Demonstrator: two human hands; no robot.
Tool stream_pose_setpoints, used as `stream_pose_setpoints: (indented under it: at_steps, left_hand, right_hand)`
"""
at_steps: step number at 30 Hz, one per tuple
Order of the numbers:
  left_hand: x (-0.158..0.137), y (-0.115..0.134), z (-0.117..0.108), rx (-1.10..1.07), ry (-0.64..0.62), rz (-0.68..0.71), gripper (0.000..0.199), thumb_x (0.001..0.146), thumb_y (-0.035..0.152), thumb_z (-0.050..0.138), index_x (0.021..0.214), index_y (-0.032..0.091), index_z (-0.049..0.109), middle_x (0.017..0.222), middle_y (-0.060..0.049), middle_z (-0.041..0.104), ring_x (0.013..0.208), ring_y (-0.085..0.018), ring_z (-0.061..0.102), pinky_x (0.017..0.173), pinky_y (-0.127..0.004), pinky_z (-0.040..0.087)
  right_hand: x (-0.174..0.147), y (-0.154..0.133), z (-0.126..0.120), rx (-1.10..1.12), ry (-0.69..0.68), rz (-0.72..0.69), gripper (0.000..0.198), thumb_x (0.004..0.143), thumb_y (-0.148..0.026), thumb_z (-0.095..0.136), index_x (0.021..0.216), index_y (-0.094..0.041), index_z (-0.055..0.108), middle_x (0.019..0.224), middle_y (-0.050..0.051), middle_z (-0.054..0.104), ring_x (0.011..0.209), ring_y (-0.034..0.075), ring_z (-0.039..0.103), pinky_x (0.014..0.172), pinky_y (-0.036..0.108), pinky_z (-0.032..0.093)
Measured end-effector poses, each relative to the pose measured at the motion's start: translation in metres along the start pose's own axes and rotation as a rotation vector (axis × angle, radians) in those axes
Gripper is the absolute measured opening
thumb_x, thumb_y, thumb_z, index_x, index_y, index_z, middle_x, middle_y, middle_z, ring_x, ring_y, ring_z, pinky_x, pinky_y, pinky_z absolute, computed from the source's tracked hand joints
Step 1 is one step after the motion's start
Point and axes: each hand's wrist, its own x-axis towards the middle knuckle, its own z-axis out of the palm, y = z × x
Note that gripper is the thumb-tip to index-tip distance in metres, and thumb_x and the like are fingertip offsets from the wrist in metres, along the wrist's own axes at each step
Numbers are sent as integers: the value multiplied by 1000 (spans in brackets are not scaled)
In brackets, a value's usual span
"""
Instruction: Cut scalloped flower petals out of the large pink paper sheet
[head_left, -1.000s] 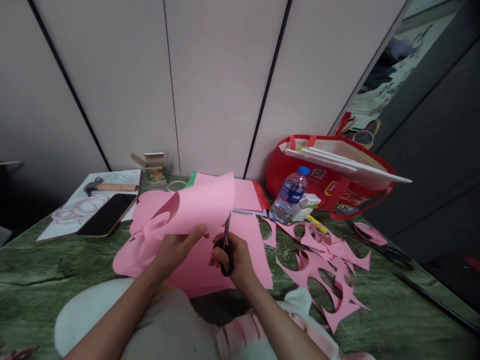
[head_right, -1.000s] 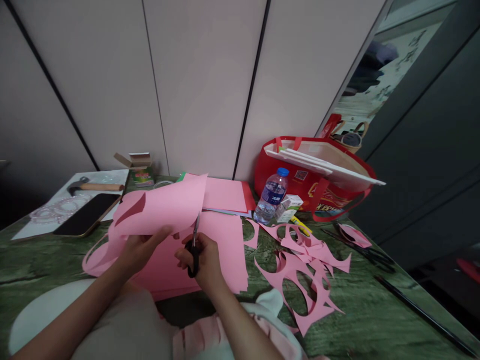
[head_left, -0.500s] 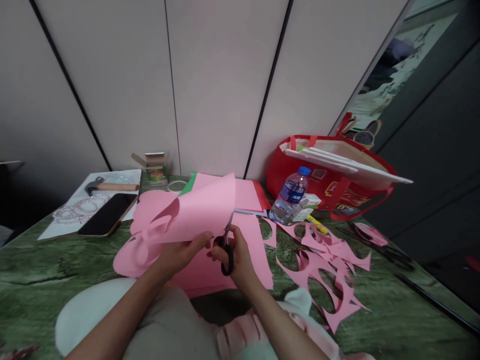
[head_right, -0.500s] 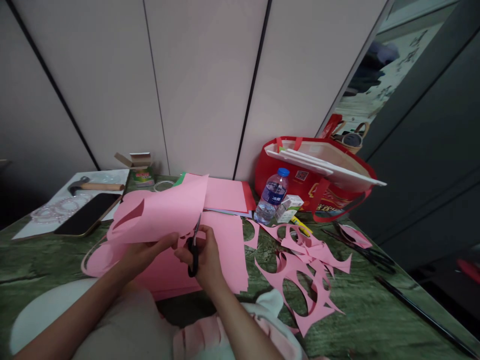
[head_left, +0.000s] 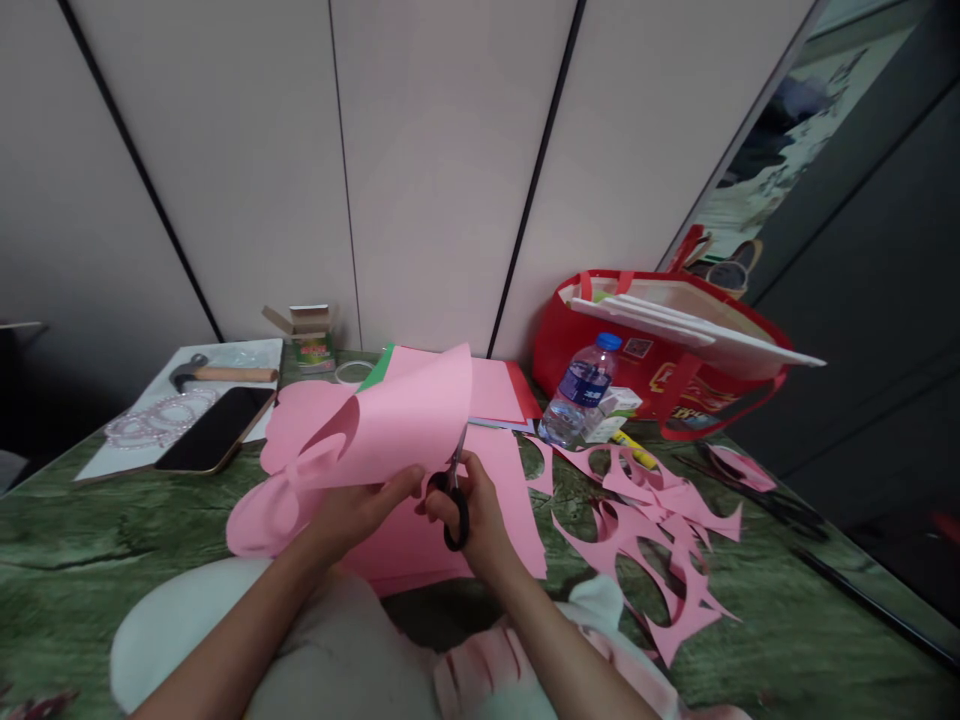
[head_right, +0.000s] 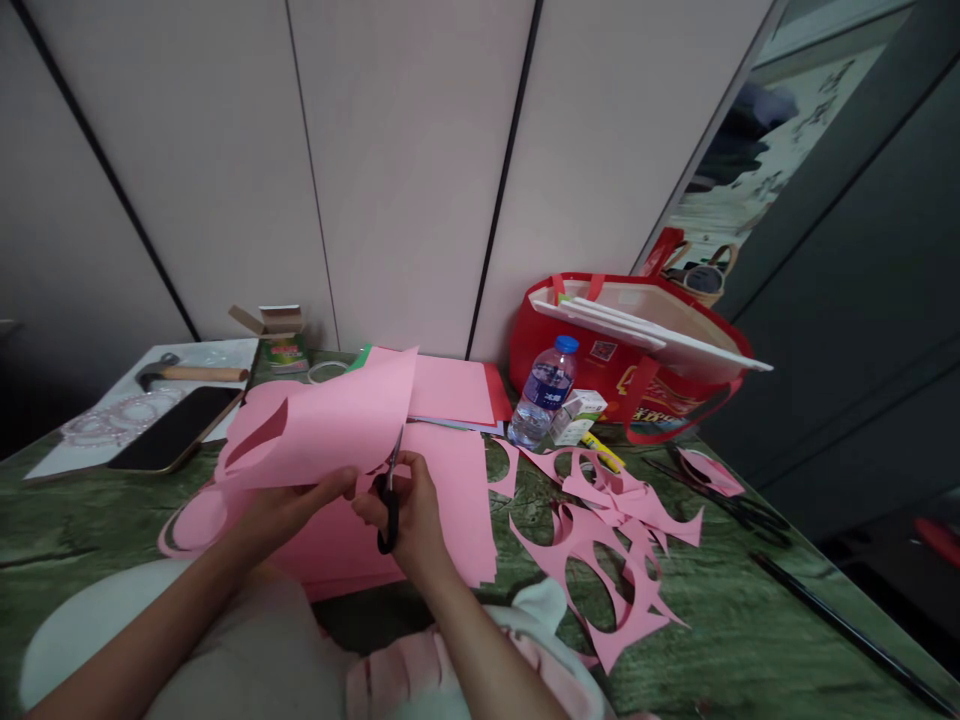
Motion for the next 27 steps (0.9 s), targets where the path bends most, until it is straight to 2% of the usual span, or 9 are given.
stream_pose_setpoints:
  at_steps: [8,17,27]
  left_hand:
    - [2,-3,1,-49,-1,26,31,75,46,49,64,20,61,65,1,65,67,-18,58,65,-26,45]
    - [0,6,-1,-71,-14,4,31,74,47,47,60,20,57,62,1,63,66,-18,59,63,-27,45]
    - [2,1,-1,-97,60,-20,30,70,46,52,55,21,58,61,1,64,65,-18,59,61,-26,45]
  right_hand:
    - [0,1,0,-18,3,1,35,63,-28,63,87,-22,39,56,-8,55,46,11,53,44,22,40]
    - [0,2,0,-33,13,-4,35,62,-28,62,86,-22,37,54,-8,55,44,11,53,42,21,38]
    - [0,1,0,-59,21,10,34,62,-27,60,86,-22,37,51,-9,55,41,11,52,40,21,37]
